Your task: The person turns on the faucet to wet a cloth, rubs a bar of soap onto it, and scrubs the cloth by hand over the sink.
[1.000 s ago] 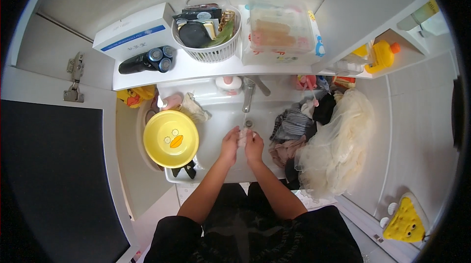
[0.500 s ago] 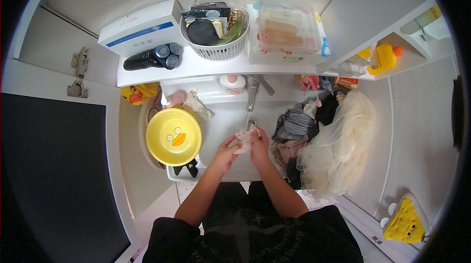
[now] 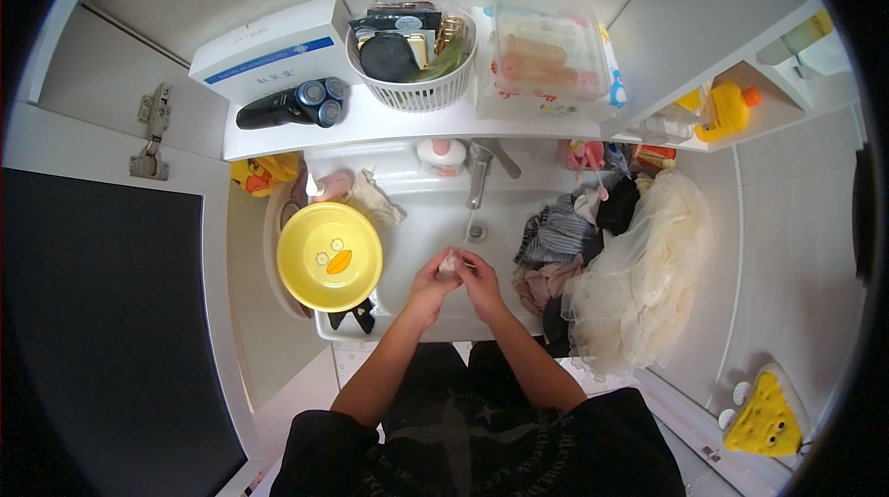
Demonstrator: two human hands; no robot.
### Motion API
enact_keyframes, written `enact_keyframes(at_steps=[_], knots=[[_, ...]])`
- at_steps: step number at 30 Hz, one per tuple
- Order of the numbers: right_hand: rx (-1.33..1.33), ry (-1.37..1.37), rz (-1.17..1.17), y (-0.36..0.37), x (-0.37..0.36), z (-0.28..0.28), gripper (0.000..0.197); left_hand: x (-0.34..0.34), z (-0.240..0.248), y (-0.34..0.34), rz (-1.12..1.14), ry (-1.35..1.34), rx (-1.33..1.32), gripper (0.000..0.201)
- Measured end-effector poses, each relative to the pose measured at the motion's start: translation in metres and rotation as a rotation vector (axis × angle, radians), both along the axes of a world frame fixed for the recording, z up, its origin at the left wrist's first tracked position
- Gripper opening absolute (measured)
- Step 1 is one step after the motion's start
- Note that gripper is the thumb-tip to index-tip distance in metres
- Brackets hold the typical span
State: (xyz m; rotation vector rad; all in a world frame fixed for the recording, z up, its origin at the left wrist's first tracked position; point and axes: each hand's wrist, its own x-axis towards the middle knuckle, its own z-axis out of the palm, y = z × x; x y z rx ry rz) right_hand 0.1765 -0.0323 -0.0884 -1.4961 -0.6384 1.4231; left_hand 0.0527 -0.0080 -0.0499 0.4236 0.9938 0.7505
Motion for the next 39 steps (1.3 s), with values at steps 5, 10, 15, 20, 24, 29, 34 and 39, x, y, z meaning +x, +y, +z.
enact_keyframes(at_steps=[5,10,15,20,24,29,34,39], knots=[[-0.009,0.166,-0.089,-0.004,-0.003,0.001,0.038,-0.007,-0.016,-0.005,-0.261,0.722,0.469,0.051],[-0.081,0.26,-0.223,-0.001,0.016,0.005,0.03,-0.013,-0.003,0.0,-0.485,0.936,0.572,0.04],[0.022,0.506,-0.32,0.007,0.019,0.012,0.021,-0.02,-0.015,-0.003,-0.42,0.663,0.475,0.034],[0.022,0.421,-0.332,0.008,0.027,0.012,0.019,-0.019,-0.021,-0.003,-0.188,0.196,-0.124,0.033],[-0.025,0.38,-0.313,0.007,0.024,0.013,0.019,-0.025,-0.026,-0.006,-0.136,0.221,-0.16,0.041],[-0.054,0.49,-0.364,0.0,0.029,0.013,0.021,-0.002,-0.004,-0.004,-0.149,0.25,-0.152,0.03],[0.061,0.349,-0.275,0.001,0.012,0.013,0.047,-0.011,-0.037,-0.014,0.046,0.176,-0.045,0.02],[0.049,-0.241,-0.041,-0.005,0.023,0.008,0.05,-0.004,-0.014,-0.001,0.224,-0.043,-0.137,0.026]])
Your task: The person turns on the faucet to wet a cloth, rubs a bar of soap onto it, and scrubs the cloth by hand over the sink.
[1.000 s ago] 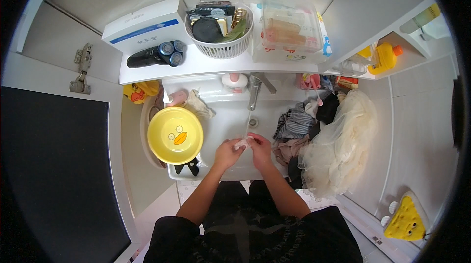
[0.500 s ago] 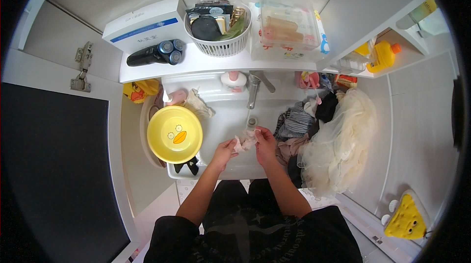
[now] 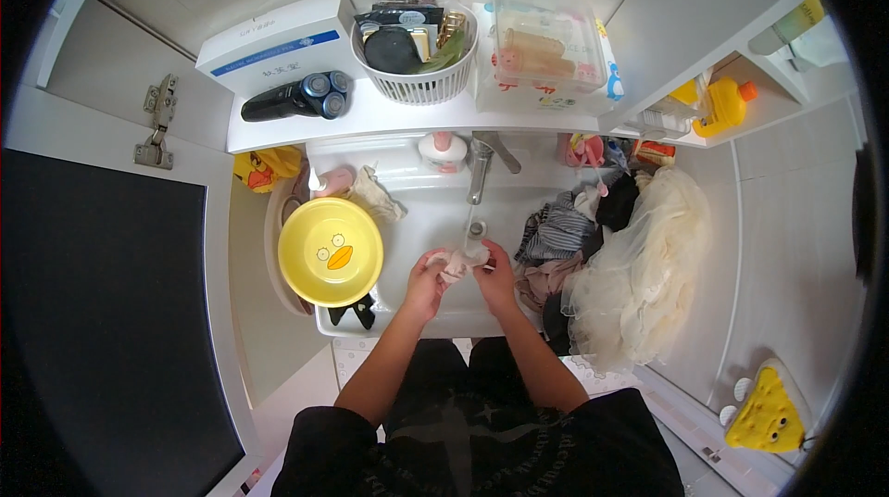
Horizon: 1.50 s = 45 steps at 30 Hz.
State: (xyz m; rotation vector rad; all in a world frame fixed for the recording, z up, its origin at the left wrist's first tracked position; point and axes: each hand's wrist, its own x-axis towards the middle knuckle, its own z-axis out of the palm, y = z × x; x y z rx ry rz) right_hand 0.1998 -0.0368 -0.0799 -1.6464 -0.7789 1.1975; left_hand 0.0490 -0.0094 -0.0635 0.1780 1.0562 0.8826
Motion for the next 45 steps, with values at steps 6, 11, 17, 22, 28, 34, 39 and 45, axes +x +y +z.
enact_keyframes(at_steps=[6,11,17,22,28,34,39,45], knots=[[0.303,-0.414,0.312,0.0,-0.002,-0.005,0.039,-0.008,0.006,0.003,-0.031,-0.169,-0.044,0.043],[0.078,-0.184,0.329,-0.003,0.005,-0.02,0.029,0.006,0.008,0.0,-0.187,0.189,0.224,0.062],[-0.173,0.209,-0.026,-0.002,0.002,-0.016,0.024,-0.012,-0.02,0.0,-0.508,0.558,0.181,0.057],[-0.15,0.558,-0.205,-0.002,0.014,-0.033,0.024,-0.021,-0.02,0.007,-0.502,0.456,0.117,0.04],[-0.239,0.291,0.056,0.009,0.009,-0.01,0.026,-0.038,-0.042,0.009,-0.113,-0.162,-0.163,0.026],[-0.231,0.139,0.476,0.008,0.019,-0.009,0.038,-0.019,-0.025,0.015,0.075,-0.362,-0.206,0.028],[-0.152,0.185,0.641,0.013,0.022,-0.013,0.032,-0.023,-0.017,0.014,0.067,-0.354,-0.203,0.028],[-0.222,0.246,0.272,0.014,0.016,-0.021,0.028,-0.017,-0.005,0.005,-0.198,-0.018,-0.019,0.039]])
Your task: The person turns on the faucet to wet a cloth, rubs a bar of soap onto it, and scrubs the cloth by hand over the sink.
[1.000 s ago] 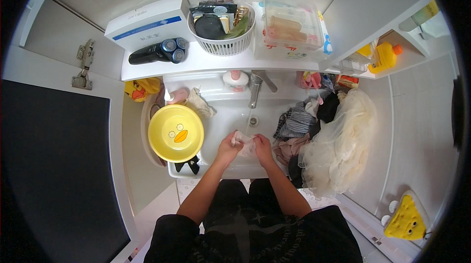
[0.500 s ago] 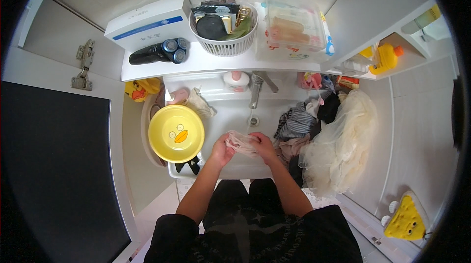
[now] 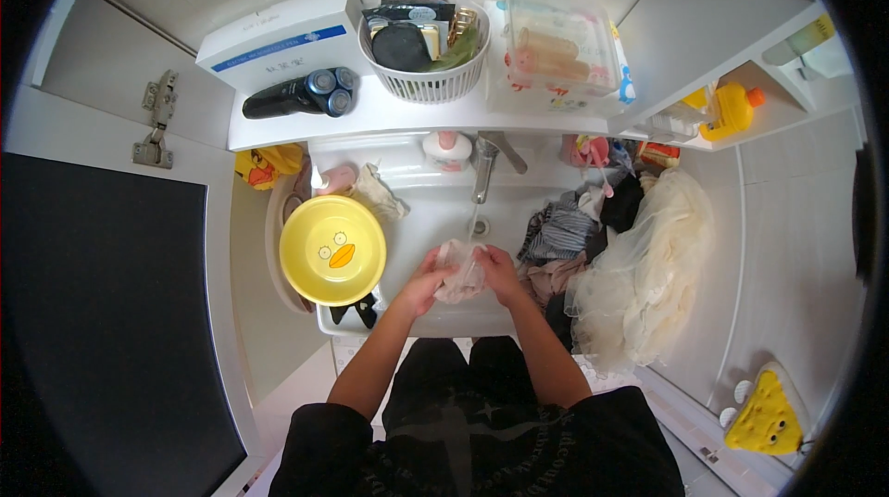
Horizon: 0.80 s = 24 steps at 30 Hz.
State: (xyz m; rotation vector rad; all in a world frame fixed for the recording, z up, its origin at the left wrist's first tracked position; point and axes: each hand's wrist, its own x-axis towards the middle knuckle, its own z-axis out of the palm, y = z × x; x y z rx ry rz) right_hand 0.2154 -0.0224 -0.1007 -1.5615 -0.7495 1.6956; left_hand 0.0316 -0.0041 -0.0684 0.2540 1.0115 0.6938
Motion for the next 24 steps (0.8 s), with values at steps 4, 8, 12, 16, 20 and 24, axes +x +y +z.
enact_keyframes(at_steps=[4,8,12,16,20,24], knots=[[-0.012,0.005,-0.272,0.004,0.002,-0.012,0.033,-0.005,0.005,0.002,-0.329,0.082,0.151,0.058],[-0.081,0.036,-0.296,0.008,0.002,-0.028,0.033,-0.004,0.0,0.008,-0.432,0.152,0.042,0.056],[-0.158,0.119,-0.362,0.01,-0.002,-0.024,0.031,-0.002,0.003,0.01,-0.278,-0.026,-0.031,0.054],[-0.084,-0.086,-0.316,0.009,-0.004,-0.017,0.028,0.002,0.011,0.01,-0.076,-0.219,-0.09,0.059],[0.264,-0.425,-0.223,-0.002,-0.001,-0.017,0.031,0.004,0.016,0.011,0.034,-0.217,-0.067,0.07],[0.022,-0.054,0.092,-0.007,-0.007,0.001,0.029,0.002,0.008,0.009,0.128,-0.263,-0.001,0.076]])
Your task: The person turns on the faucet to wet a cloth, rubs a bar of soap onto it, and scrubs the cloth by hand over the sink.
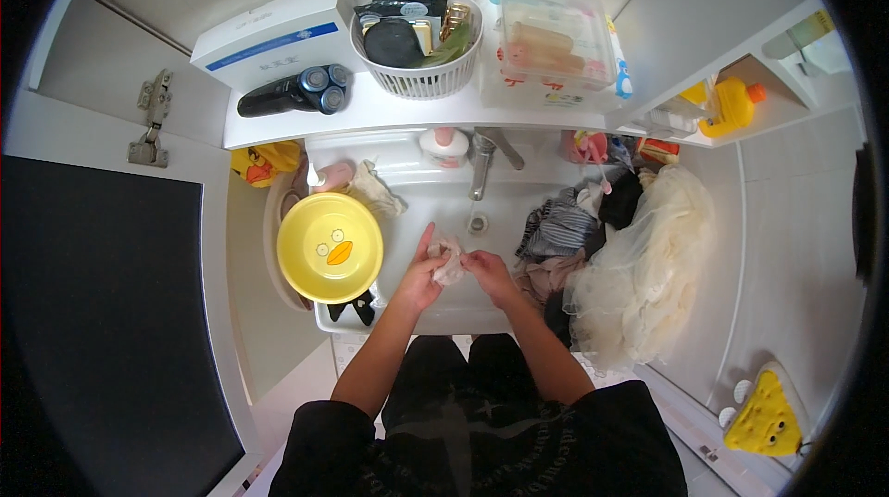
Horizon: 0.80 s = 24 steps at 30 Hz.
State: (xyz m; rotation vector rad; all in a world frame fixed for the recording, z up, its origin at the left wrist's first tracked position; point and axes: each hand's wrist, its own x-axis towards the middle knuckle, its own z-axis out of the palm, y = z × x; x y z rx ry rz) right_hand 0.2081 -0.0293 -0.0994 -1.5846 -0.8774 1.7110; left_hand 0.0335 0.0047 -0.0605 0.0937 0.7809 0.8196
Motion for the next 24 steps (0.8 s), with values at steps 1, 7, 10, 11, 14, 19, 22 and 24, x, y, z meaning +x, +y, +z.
enact_keyframes(at_steps=[1,7,10,11,14,19,22,24], knots=[[-0.006,0.14,-0.034,-0.001,-0.007,0.004,0.028,0.001,0.0,0.0,0.016,0.003,0.013,0.078],[0.011,0.199,-0.135,-0.003,-0.011,-0.011,0.034,0.005,0.003,0.004,-0.04,0.09,0.127,0.084],[0.073,0.282,-0.244,-0.003,-0.016,-0.002,0.041,-0.006,-0.007,0.001,-0.106,0.29,0.204,0.087],[0.072,0.286,-0.237,0.0,-0.016,0.004,0.041,-0.012,-0.013,-0.002,-0.148,0.397,0.248,0.087],[-0.091,0.504,-0.368,0.0,-0.004,0.008,0.046,-0.006,-0.014,-0.005,-0.231,0.524,0.259,0.087],[-0.057,0.494,-0.301,0.002,-0.008,0.013,0.055,-0.018,-0.037,-0.02,-0.33,0.737,0.336,0.077],[-0.063,0.478,-0.281,0.003,-0.007,0.016,0.06,-0.023,-0.044,-0.025,-0.482,1.269,0.613,0.06],[-0.084,0.469,-0.26,0.001,-0.004,0.017,0.06,-0.021,-0.042,-0.02,-0.605,1.691,0.857,0.05]])
